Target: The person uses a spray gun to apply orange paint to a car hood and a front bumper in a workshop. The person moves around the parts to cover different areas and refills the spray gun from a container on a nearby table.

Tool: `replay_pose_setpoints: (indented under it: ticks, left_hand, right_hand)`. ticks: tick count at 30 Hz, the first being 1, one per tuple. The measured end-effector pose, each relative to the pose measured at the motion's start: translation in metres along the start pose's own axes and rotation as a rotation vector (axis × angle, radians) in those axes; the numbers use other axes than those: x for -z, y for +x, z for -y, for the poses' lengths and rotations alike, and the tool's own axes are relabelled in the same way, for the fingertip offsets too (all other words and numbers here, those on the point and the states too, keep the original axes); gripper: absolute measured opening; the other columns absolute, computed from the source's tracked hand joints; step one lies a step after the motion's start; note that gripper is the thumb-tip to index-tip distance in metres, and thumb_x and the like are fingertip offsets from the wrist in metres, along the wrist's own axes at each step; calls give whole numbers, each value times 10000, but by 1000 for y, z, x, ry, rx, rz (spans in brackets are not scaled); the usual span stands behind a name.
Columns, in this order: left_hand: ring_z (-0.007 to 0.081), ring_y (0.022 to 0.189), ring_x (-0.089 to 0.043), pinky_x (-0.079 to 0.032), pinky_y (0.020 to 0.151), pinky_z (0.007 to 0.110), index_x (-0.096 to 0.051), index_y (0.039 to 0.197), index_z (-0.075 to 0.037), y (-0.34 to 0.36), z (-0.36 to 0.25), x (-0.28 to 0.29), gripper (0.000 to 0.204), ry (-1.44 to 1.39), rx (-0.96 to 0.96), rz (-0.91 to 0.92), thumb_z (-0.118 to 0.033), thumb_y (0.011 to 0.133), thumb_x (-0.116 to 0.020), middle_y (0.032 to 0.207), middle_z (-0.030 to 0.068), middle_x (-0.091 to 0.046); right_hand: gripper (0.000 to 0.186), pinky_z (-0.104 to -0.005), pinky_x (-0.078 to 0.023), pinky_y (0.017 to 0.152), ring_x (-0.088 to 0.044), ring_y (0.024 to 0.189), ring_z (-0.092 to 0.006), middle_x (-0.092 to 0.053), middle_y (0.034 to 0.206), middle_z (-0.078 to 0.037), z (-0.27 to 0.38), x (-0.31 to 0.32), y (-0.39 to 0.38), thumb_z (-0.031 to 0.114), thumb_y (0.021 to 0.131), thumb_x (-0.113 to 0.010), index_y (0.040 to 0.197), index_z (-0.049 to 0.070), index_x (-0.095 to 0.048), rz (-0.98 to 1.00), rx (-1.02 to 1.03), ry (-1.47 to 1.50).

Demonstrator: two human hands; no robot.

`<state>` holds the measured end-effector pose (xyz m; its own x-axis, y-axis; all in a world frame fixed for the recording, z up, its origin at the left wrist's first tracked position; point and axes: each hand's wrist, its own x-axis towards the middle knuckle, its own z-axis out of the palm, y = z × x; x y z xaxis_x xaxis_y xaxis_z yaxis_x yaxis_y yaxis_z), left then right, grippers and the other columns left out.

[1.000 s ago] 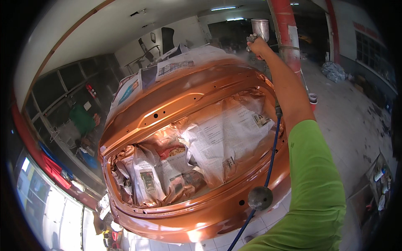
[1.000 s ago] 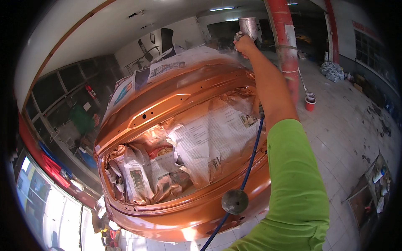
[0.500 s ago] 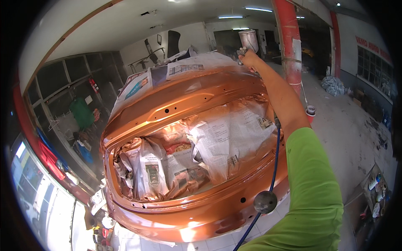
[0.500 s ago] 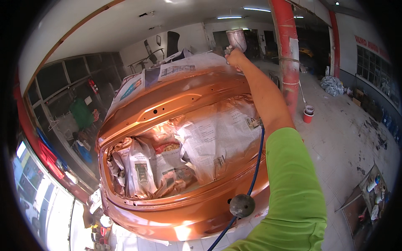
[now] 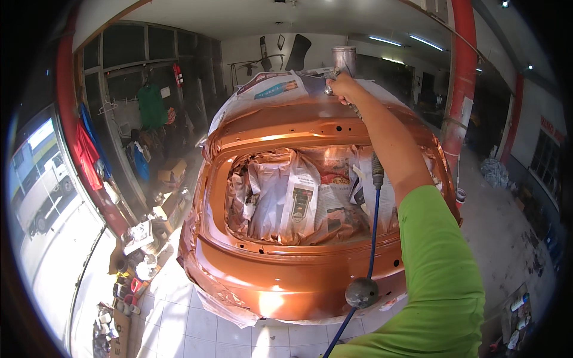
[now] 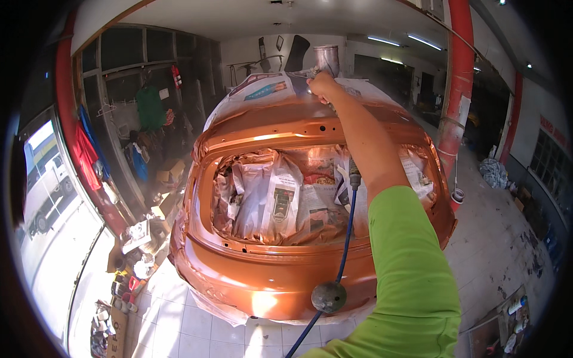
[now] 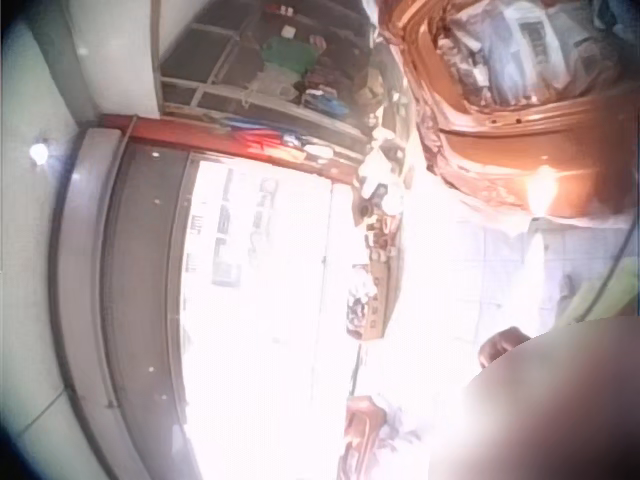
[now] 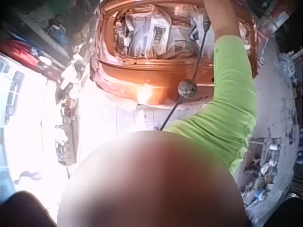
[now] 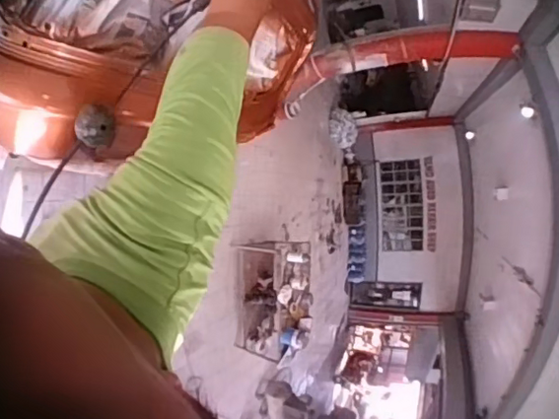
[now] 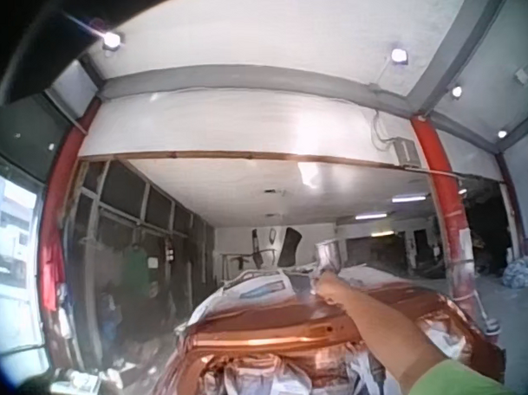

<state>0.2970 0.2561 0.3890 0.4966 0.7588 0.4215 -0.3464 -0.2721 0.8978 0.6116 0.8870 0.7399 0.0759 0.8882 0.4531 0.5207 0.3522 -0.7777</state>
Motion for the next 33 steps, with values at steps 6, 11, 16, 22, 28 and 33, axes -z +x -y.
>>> replay_pose_setpoints:
  ticks: [6,11,16,22,28,33]
  left_hand:
    - [237,570,-645,-467,507,367,-649,1232,84,-66,-18,22,469,-5,-13,-66,-174,873,-808,745,161,-701]
    - [240,570,-643,-464,505,370,-659,1221,83,-90,-25,21,457,4,-20,-105,-171,871,-810,746,163,-700]
    - [242,570,-642,-460,503,374,-669,1209,82,-92,-25,12,445,15,-39,-113,-168,869,-812,747,165,-700]
    - [245,570,-640,-456,500,377,-681,1195,81,-54,-15,-7,431,26,-39,-66,-164,866,-814,748,167,-699]
    - [248,570,-638,-452,497,381,-693,1181,80,12,-2,-42,417,26,-22,-2,-160,863,-816,748,169,-699]
    - [251,570,-636,-449,495,384,-702,1169,79,56,15,-81,405,16,-25,4,-157,861,-818,749,171,-698]
  right_hand:
    - [325,-372,-310,341,-369,387,-153,-442,564,-56,97,-121,-50,262,1047,-601,1061,-49,-510,152,47,-5]
    - [329,-355,-313,366,-387,424,-140,-465,597,-54,145,-196,-86,308,1059,-578,955,-4,-561,228,99,85]
    - [347,-330,-340,378,-392,448,-132,-519,689,-49,146,-185,-104,340,1055,-586,959,7,-577,414,138,204]
    - [266,-327,-352,366,-404,445,-125,-532,718,-56,76,-88,-78,274,1064,-567,1028,11,-579,310,82,104]
    - [383,-362,-418,399,-465,454,-169,-536,645,-81,-22,56,-42,341,1032,-613,999,-40,-605,154,72,-49]
    - [405,-363,-437,413,-500,474,-183,-563,655,-98,-94,165,-20,338,1018,-629,1073,-63,-601,38,38,-159]
